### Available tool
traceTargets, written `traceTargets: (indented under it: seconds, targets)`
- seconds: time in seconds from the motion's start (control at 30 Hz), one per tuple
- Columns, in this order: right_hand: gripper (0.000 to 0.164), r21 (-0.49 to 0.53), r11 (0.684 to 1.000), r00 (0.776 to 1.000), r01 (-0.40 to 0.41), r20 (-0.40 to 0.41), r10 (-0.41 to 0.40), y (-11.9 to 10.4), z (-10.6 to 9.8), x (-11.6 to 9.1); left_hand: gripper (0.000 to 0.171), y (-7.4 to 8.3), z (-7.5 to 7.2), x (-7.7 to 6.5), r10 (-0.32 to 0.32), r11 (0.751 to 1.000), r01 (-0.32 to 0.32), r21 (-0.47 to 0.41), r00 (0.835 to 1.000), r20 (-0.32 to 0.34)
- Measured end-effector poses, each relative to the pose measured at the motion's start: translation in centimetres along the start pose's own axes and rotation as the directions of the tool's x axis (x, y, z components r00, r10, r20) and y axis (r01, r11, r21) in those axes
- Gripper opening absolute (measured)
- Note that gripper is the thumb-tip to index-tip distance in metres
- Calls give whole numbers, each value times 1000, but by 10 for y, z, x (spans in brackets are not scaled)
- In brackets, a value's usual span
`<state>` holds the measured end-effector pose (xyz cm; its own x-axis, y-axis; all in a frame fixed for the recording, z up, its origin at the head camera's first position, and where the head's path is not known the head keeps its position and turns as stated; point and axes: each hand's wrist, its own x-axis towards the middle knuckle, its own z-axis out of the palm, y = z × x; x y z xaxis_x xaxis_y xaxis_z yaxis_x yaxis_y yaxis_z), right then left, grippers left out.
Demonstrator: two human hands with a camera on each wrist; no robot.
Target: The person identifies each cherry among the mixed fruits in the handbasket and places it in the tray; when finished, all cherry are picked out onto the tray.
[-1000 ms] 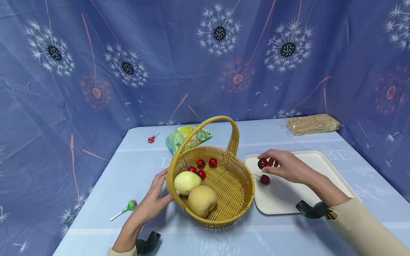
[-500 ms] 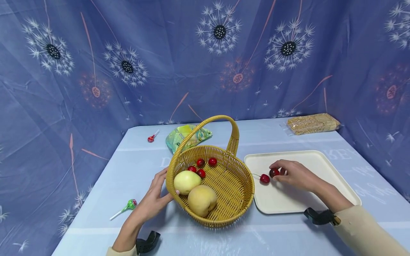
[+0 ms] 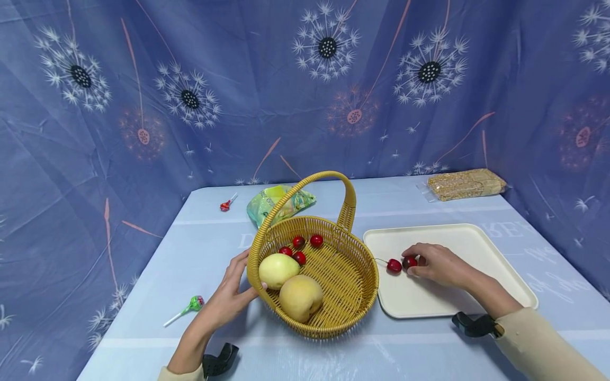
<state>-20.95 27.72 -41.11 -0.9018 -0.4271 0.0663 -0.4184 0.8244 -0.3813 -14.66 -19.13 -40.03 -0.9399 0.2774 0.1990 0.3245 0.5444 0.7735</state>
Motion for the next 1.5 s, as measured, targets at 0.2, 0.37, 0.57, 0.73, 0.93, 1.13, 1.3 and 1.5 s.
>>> traceTargets:
  seconds: [0.2, 0.37, 0.57, 0.73, 0.93, 1.13, 1.3, 1.5]
  targets:
    - [37, -6, 1000, 1000, 1, 0, -1, 0, 0, -1, 60, 0, 0, 0, -8, 1000, 8, -11, 1000, 5]
    - [39, -14, 1000, 999, 28, -26, -28, -1, -3, -2, 60, 0, 0, 1, -4, 1000, 4, -6, 1000, 3]
    - [36, -51, 995, 990, 89, -105, -94, -7, -9, -1, 58, 1, 0, 0, -9, 1000, 9, 0, 1000, 4]
    - [35, -84, 987, 980, 134, -134, -144, -23, -18, 6, 61, 1, 0, 0, -12, 1000, 12, 4, 1000, 3]
    - [33, -79, 984, 978, 160, -122, -169, -54, -31, 16, 62, 1, 0, 0, -6, 1000, 6, 3, 1000, 4]
    - [35, -73, 977, 973, 200, -102, -207, -90, -40, 30, 63, 1, 0, 0, -13, 1000, 13, 3, 1000, 6]
    - [38, -79, 964, 962, 255, -85, -261, -116, -43, 44, 62, 1, -1, 0, -12, 1000, 12, -3, 1000, 5]
    - [39, -83, 933, 931, 351, -81, -357, -140, -40, 62, 58, 1, -1, 0, -6, 1000, 6, -9, 1000, 4]
